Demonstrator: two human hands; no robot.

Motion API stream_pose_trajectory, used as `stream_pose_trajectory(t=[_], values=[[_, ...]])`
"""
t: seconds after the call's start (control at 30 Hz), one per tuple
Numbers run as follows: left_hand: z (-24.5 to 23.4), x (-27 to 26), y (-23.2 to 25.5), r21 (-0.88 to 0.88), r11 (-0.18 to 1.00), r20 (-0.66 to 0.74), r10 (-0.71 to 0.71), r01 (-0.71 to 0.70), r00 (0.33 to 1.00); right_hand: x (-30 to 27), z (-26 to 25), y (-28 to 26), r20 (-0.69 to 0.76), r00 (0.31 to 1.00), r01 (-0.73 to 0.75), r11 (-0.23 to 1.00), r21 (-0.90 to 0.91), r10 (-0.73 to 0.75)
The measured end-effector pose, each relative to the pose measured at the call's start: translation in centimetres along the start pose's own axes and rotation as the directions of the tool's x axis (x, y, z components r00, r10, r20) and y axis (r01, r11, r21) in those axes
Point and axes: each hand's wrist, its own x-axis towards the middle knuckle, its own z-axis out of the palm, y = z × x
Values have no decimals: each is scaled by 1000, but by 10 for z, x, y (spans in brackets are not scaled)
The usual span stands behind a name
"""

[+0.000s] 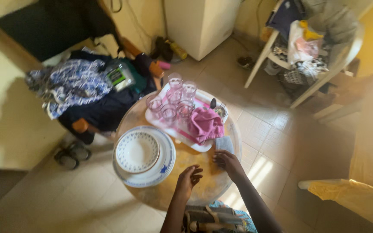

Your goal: The person wipes a table with a cloth and then uses a cloth to wipe the front and back of several plates.

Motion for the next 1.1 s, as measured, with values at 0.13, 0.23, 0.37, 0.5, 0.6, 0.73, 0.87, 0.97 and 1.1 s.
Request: stream_pose_trajectory(t=[0.13, 0.23, 0.37, 0.5, 0.6, 0.73, 0.87, 0.97, 1.1], values=[[-4, -12, -2, -70, 995, -44, 72, -75, 996, -17, 7, 10, 135, 990, 20, 996, 86, -32], [-1, -36, -8, -80, 986, -107, 140, -149, 984, -23, 16, 6, 221, 975, -3, 999, 45, -7], [-2, -74, -8, 102, 967, -217, 251, -233, 943, -22, 35, 2, 229, 973, -18, 998, -59, 31], [-27, -100, -2, 149, 922, -333, 386, -356, 860, -13, 64, 11, 312, 947, -56, 996, -70, 75], [-53, -107, 10, 87, 872, -374, 476, -481, 796, -14, 81, 11, 383, 923, -9, 998, -59, 31], [-94, -105, 39, 253, 794, -477, 600, -553, 642, -11, 112, 10, 389, 921, 38, 994, -107, 7], [-128, -89, 78, 399, 634, -451, 765, -662, 461, 1, 137, 9, 339, 941, 63, 986, -155, -7], [-147, -87, 119, 868, 421, -344, 892, -263, 293, 27, 163, 20, 261, 965, 99, 970, -224, -38], [-155, -88, 174, 911, 387, -291, 848, -142, 443, 70, 196, 43, 197, 978, 140, 925, -354, -72]])
